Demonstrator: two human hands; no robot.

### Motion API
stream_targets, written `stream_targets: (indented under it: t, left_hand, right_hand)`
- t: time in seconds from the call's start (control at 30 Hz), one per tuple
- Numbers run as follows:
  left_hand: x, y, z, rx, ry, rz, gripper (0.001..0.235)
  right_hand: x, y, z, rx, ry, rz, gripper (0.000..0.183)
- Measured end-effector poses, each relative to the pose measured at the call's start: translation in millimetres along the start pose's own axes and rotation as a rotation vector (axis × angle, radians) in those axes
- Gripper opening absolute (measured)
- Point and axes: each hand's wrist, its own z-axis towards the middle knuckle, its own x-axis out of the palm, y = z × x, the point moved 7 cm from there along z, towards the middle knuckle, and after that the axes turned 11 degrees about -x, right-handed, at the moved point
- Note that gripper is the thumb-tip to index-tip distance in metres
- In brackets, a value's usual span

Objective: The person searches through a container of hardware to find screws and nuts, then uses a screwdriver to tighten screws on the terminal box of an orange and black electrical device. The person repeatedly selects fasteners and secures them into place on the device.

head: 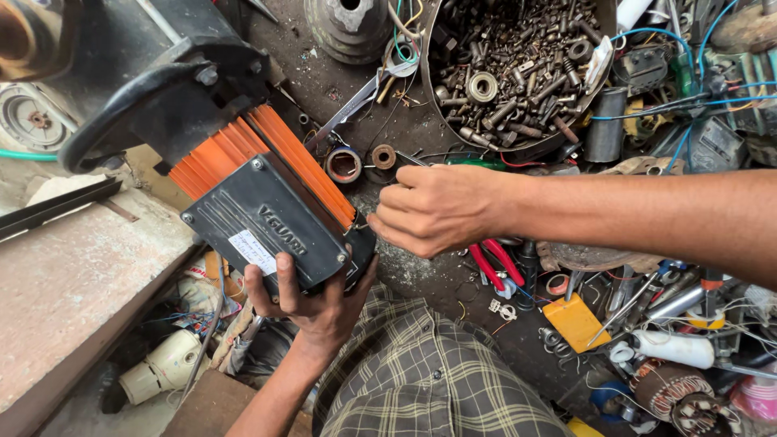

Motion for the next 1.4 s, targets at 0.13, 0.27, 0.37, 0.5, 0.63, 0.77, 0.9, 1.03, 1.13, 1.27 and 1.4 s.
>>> stream_targets:
  t: [0.13,0.27,0.37,0.5,0.63,0.77,0.9,1.03,1.13,1.27,1.4]
  left_hand:
    - [0,0,0,-0.003,-0.01,0.01,0.049]
    - [-1,0,-1,-0.006,0.029,0.051,0.052]
    - [-1,0,3,-0.014,0.014,0.025,0.05]
    - [-1,-1,2,0.01,0.007,0.028,0.051]
    - [-1,0,2,0.009,-0.001,0.011,0.05]
    - [-1,1,0,0.0,-0.002,0.01,0.05]
    - [0,-1,1,0.009,-0.011,0.018,0.052]
    - [0,-1,2,0.012,-0.008,0.019,0.052]
    - [0,-1,1,0.019,0.007,0.014,0.051]
    - [-2,1,1,0.021,0.011,0.012,0.05]
    - [1,0,1,0.005,0.006,0.032,0.053]
  right_hand:
    - [30,-31,-6,0.604,0.277,0.478,0.019]
    - [42,-43,-10,1.012,0.272,0.815,0.028]
    - [43,-48,-12,0.992,0.273,0.875,0.033]
    - [27,-40,-6,0.588,0.142,0.556,0.037]
    - [14,-17,5,-0.001,0.112,0.042,0.018]
    - [30,-24,6,0.08,0.333,0.149,0.018]
    - [47,-51,-13,0.786,0.344,0.719,0.026]
    - [58,-54,-23,1.008,0.238,1.046,0.031]
    - [49,-55,-18,0.829,0.102,0.921,0.038]
    - [27,-40,-6,0.436,0.03,0.514,0.026]
    - [6,-13,3,0.069,0.012,0.05,0.019]
